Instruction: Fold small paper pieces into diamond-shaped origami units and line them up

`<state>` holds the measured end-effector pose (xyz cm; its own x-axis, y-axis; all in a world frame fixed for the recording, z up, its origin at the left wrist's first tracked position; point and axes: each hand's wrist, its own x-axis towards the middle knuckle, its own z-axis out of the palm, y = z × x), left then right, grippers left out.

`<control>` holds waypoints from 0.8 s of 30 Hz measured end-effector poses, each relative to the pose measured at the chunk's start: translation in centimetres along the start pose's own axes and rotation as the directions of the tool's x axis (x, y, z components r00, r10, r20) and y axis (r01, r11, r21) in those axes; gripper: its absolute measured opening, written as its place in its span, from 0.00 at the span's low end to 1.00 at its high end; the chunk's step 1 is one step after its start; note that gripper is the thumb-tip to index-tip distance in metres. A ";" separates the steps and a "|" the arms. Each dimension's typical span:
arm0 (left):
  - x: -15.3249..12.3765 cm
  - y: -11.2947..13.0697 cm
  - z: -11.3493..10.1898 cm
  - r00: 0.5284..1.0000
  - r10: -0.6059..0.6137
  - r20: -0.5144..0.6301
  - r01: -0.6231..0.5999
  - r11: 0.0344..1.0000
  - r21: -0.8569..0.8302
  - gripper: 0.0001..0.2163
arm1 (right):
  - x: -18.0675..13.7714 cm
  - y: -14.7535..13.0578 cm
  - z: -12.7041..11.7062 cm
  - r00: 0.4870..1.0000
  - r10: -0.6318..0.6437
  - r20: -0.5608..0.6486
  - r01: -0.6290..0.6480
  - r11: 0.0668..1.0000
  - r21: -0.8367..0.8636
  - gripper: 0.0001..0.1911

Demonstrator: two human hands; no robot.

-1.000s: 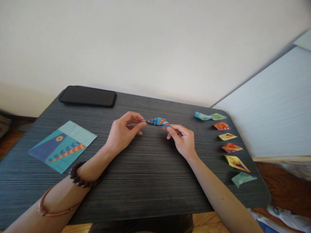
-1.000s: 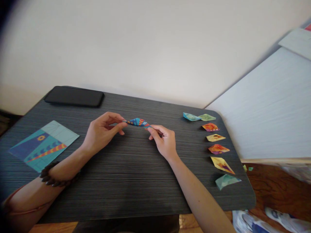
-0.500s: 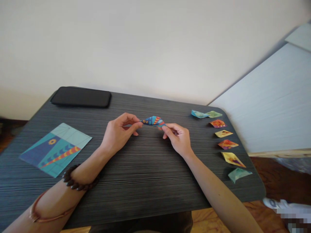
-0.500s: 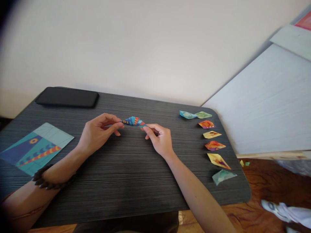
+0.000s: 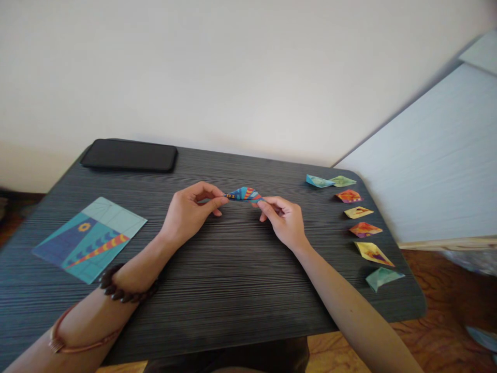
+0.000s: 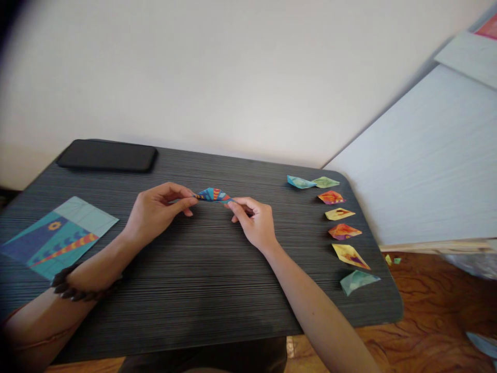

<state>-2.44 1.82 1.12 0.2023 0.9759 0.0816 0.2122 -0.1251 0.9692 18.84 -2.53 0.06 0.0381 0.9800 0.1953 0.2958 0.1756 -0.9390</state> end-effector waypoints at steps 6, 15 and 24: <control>0.0 0.0 0.3 0.997 -0.026 -0.066 0.020 0.995 -0.095 0.09 | 0.0 -0.2 0.0 0.999 0.038 0.032 -0.039 0.999 0.020 0.10; -0.5 0.1 0.4 0.995 0.019 -0.094 -0.026 0.997 -0.072 0.10 | 0.2 -0.3 -0.2 0.998 0.065 0.018 -0.065 0.997 0.036 0.12; -0.8 0.0 -0.2 0.955 0.286 -0.080 -0.249 0.918 0.310 0.06 | 0.2 -0.5 -0.2 0.995 0.104 0.010 -0.105 0.993 0.055 0.12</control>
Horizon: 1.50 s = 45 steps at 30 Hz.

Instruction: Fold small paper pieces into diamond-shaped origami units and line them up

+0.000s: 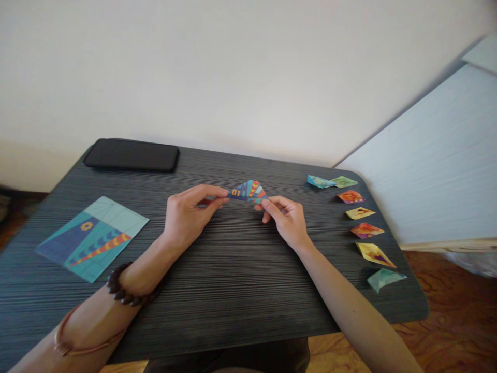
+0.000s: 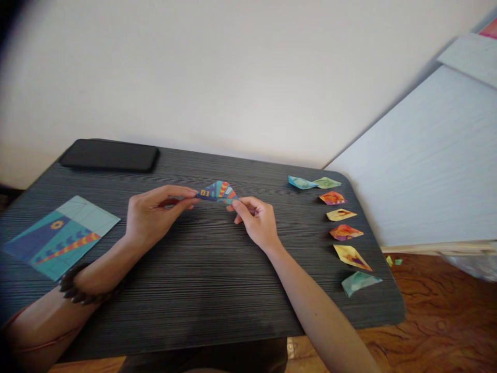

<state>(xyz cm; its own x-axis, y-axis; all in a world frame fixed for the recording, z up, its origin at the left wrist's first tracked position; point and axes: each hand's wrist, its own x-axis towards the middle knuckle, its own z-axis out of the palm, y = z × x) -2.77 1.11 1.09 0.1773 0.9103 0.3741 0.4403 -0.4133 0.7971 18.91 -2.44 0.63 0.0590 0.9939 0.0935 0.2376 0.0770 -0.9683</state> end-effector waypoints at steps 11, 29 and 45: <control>0.2 -0.2 -0.8 0.935 0.342 0.094 -0.354 0.920 0.170 0.07 | 0.2 0.5 0.0 0.999 0.026 0.021 -0.027 0.998 0.064 0.13; 0.4 -0.1 -0.6 0.981 0.182 0.067 -0.191 0.965 0.181 0.05 | -0.2 1.0 0.4 0.988 -0.100 -0.121 0.104 0.994 0.027 0.10; 0.3 0.5 -0.1 0.997 -0.050 -0.056 0.046 0.997 -0.065 0.05 | -0.1 0.8 0.4 0.969 -0.214 -0.122 0.214 0.977 -0.012 0.06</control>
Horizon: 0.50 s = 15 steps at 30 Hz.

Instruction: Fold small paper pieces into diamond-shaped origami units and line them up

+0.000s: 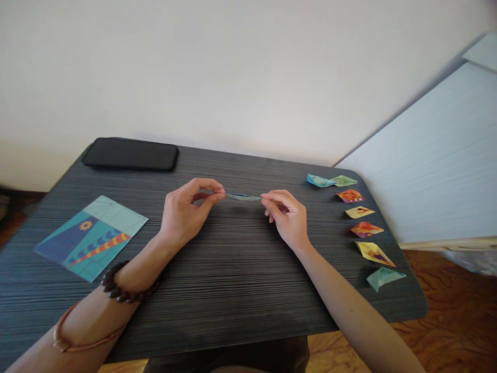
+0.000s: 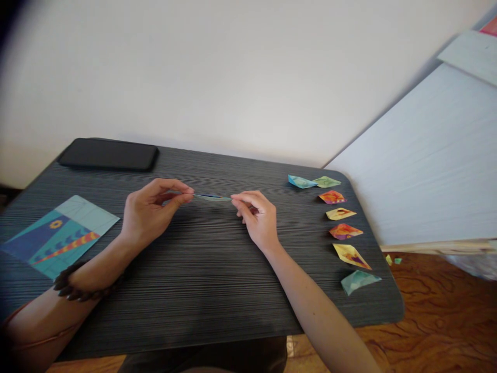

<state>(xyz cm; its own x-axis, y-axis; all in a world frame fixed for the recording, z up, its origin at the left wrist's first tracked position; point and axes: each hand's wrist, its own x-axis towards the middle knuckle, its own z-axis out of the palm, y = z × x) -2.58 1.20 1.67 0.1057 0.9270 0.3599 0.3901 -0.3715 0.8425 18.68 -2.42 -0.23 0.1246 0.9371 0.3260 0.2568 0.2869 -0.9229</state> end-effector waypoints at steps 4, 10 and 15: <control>0.0 -0.1 0.0 0.999 -0.040 0.036 0.042 0.998 -0.044 0.09 | -0.1 0.1 -0.1 0.999 0.026 -0.025 -0.026 1.000 -0.004 0.05; -0.1 -0.8 0.4 0.987 -0.055 0.148 0.083 0.979 -0.184 0.14 | -0.1 0.4 -0.1 0.997 0.076 -0.029 -0.074 0.995 0.067 0.12; 0.1 -0.8 0.2 0.983 -0.088 0.162 0.109 0.987 -0.121 0.10 | 0.0 0.4 0.0 0.998 0.066 -0.020 -0.065 0.997 0.052 0.15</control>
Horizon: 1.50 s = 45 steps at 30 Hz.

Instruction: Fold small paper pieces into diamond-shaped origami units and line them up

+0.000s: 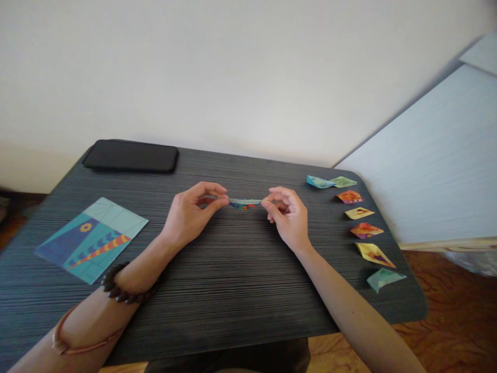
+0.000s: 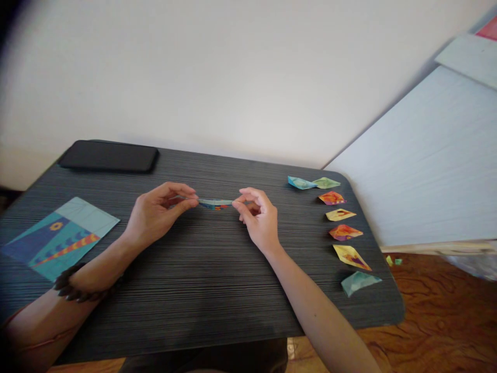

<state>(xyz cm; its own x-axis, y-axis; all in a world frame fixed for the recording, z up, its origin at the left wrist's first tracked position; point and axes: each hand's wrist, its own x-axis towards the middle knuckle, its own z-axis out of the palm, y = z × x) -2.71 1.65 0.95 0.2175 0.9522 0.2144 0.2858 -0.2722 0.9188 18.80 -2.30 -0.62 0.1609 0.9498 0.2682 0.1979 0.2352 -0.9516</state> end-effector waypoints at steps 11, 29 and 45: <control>0.7 0.1 -0.8 0.983 -0.158 0.093 0.165 0.983 -0.080 0.15 | -0.1 -0.1 0.0 1.000 -0.009 -0.015 0.007 0.996 -0.084 0.09; 0.4 0.5 -0.1 0.960 -0.278 0.036 0.279 0.936 -0.216 0.13 | -0.4 -0.6 0.4 0.999 -0.013 -0.043 0.010 0.997 -0.077 0.06; -0.5 1.7 1.6 0.926 -0.305 0.223 0.376 0.799 -0.468 0.22 | -1.1 -2.4 1.4 0.941 -0.199 0.274 0.249 0.955 -0.161 0.07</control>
<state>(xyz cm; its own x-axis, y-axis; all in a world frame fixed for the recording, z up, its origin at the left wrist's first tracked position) -0.89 0.50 1.86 0.3225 0.9337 -0.1556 -0.1267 0.2055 0.9704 16.75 -3.63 1.10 -0.1531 0.9034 0.4006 0.3844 0.4279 -0.8180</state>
